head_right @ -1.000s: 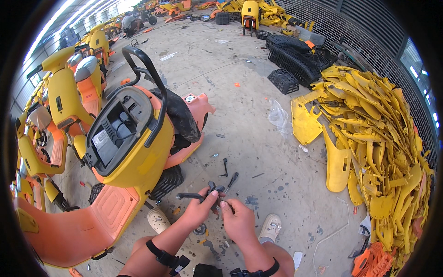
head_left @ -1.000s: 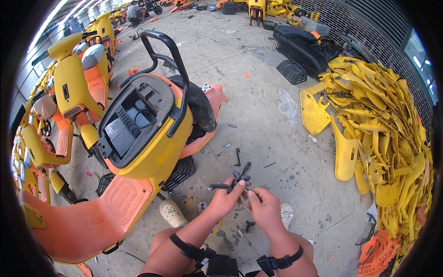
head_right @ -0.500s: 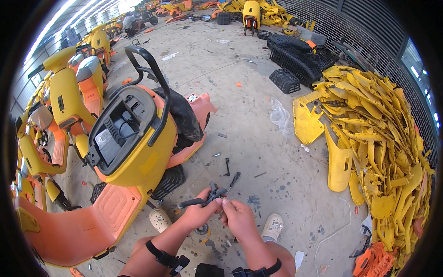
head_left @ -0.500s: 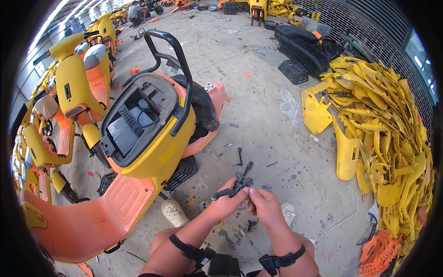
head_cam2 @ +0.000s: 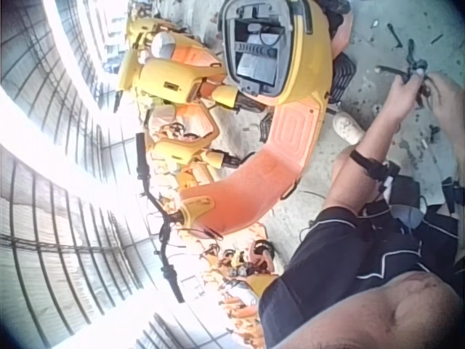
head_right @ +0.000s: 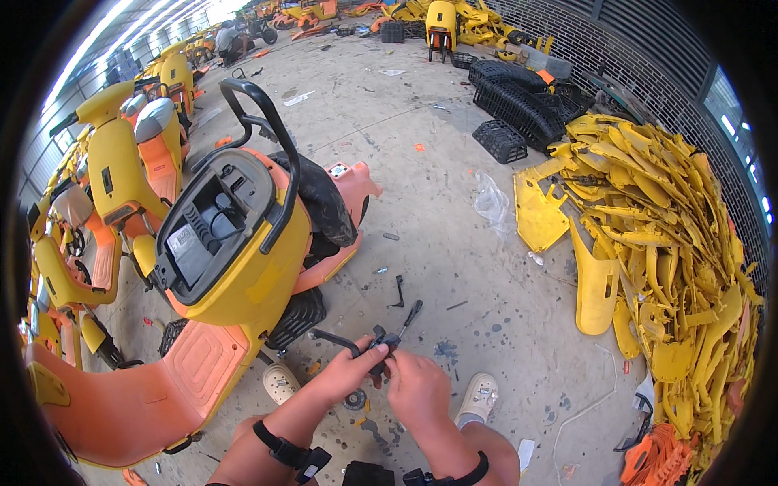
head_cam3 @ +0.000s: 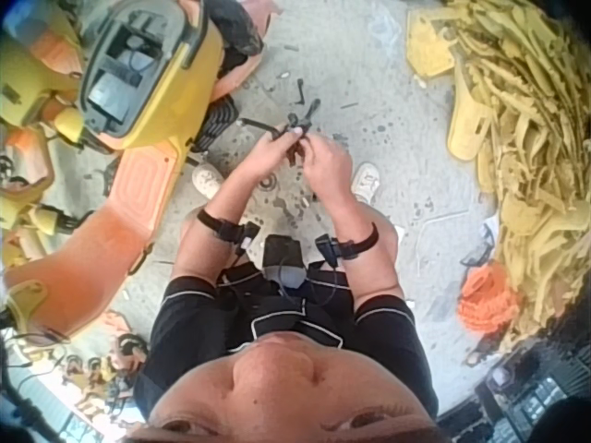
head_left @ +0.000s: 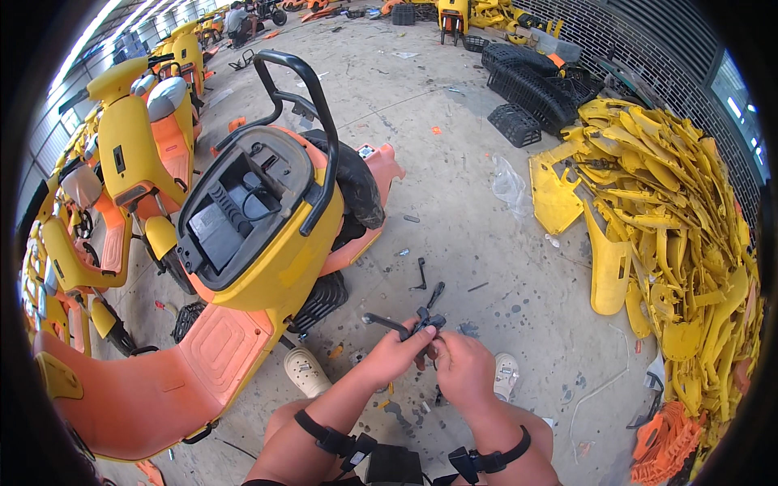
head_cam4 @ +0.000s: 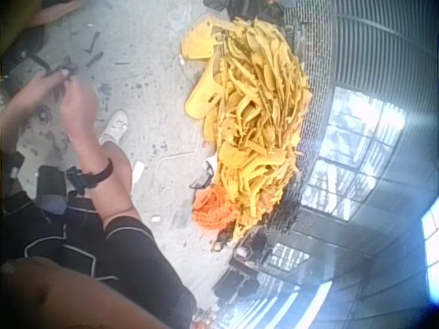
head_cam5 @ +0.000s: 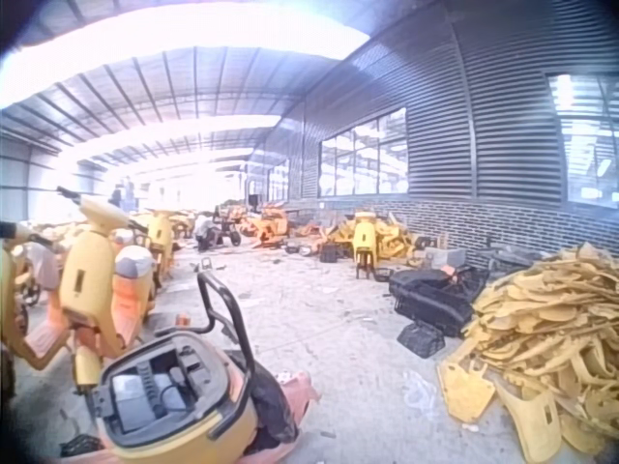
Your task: The person sits on the floor of a workshop and uses a wrench to tighten a bolt on a small black plastic component held in their hands. The person continues to adjust the component and the bolt throughout the clip.
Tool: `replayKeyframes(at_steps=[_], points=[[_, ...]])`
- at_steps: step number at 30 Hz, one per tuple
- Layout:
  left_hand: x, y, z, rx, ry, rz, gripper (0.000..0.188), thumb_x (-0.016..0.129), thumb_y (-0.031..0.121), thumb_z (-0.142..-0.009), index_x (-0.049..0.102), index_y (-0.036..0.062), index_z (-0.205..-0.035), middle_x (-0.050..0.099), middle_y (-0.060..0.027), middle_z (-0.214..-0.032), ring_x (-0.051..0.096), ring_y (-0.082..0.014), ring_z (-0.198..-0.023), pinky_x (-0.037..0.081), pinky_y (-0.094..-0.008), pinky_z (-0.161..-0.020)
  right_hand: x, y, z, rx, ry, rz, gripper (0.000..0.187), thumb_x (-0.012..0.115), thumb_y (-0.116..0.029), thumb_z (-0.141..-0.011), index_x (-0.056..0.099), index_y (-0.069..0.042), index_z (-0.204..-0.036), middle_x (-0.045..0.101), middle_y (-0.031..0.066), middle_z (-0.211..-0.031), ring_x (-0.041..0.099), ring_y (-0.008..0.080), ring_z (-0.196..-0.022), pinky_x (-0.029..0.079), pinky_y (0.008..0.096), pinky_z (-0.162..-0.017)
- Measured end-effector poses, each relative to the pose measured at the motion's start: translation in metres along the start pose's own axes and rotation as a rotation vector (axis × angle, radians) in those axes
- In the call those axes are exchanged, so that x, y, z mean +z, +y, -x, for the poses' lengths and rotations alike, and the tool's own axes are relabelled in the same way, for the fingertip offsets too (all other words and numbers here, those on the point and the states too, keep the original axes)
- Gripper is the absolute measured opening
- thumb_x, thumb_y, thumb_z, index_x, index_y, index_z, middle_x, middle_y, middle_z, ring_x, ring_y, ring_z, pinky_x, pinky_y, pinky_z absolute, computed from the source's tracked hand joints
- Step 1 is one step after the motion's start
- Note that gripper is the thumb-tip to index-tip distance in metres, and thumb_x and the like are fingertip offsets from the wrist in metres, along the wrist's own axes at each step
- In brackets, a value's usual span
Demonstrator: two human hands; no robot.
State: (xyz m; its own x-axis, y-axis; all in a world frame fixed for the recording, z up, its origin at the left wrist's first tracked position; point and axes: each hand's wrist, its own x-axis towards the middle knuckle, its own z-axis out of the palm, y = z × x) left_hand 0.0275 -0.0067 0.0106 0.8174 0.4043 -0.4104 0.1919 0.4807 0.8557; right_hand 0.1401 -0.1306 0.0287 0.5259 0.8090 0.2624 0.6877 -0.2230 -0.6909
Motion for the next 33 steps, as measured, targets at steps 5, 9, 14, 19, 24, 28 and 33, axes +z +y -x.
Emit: replayKeyframes(at_steps=[5,9,14,19,24,28,33], points=[[0.003,0.003,0.003,0.002,0.053,-0.026,0.032,0.056,0.034,-0.108,0.062,0.003,-0.112,0.068,-0.0045,-0.097,0.066,-0.0119,-0.087,0.054,-0.0283,-0.073,-0.003,-0.011,0.001,0.317,-0.124,-0.215,0.018,0.065,-0.018,-0.1,0.07,-0.002,-0.102,0.071,0.0138,-0.081,0.069,0.0296,-0.071,0.053,0.0398,-0.064],[0.008,0.003,0.005,0.057,0.1,-0.018,0.036,0.057,0.035,-0.108,0.062,0.0011,-0.119,0.069,-0.0055,-0.099,0.065,-0.0127,-0.09,0.053,-0.0292,-0.081,0.004,0.002,0.002,0.529,-0.193,-0.593,0.029,0.063,-0.029,-0.104,0.07,-0.001,-0.106,0.071,0.0067,-0.081,0.065,0.0163,-0.071,0.051,0.0337,-0.064],[0.002,-0.003,0.006,0.101,0.149,-0.096,0.041,0.057,0.035,-0.108,0.061,-0.0013,-0.126,0.07,-0.008,-0.105,0.064,-0.0142,-0.098,0.051,-0.031,-0.089,-0.004,0.0,-0.007,0.737,-0.32,-0.874,0.041,0.056,-0.037,-0.109,0.069,0.002,-0.107,0.065,0.0029,-0.079,0.059,0.0129,-0.068,0.049,0.029,-0.064],[0.003,0.001,0.005,0.159,0.137,-0.164,0.042,0.058,0.033,-0.108,0.06,-0.0041,-0.127,0.071,-0.0104,-0.112,0.064,-0.0149,-0.104,0.052,-0.0332,-0.091,-0.008,-0.003,-0.008,0.809,-0.347,-0.924,0.045,0.052,-0.04,-0.11,0.067,0.0,-0.098,0.062,0.0029,-0.073,0.055,0.0117,-0.063,0.046,0.0278,-0.061],[0.004,-0.004,0.002,0.126,0.134,-0.097,0.037,0.056,0.029,-0.109,0.061,-0.003,-0.126,0.071,-0.0087,-0.11,0.063,-0.0146,-0.102,0.051,-0.033,-0.093,-0.001,0.001,-0.003,0.635,-0.321,-0.694,0.04,0.053,-0.033,-0.11,0.067,0.001,-0.095,0.064,0.0042,-0.07,0.057,0.0126,-0.062,0.048,0.0293,-0.061],[0.0,-0.01,-0.001,0.104,0.125,-0.05,0.04,0.058,0.03,-0.107,0.06,-0.0056,-0.125,0.072,-0.0091,-0.108,0.065,-0.0131,-0.095,0.054,-0.0302,-0.085,-0.004,-0.006,-0.002,0.449,-0.284,-0.435,0.034,0.055,-0.029,-0.109,0.067,0.001,-0.095,0.067,0.0072,-0.072,0.063,0.0157,-0.064,0.051,0.0328,-0.063],[0.0,-0.007,0.0,0.081,0.086,-0.059,0.036,0.057,0.031,-0.107,0.063,-0.0026,-0.118,0.071,-0.0071,-0.1,0.065,-0.0131,-0.085,0.054,-0.03,-0.078,-0.004,-0.01,-0.001,0.248,-0.187,-0.157,0.022,0.06,-0.022,-0.103,0.067,-0.002,-0.098,0.07,0.0147,-0.079,0.069,0.0324,-0.072,0.053,0.042,-0.065]])
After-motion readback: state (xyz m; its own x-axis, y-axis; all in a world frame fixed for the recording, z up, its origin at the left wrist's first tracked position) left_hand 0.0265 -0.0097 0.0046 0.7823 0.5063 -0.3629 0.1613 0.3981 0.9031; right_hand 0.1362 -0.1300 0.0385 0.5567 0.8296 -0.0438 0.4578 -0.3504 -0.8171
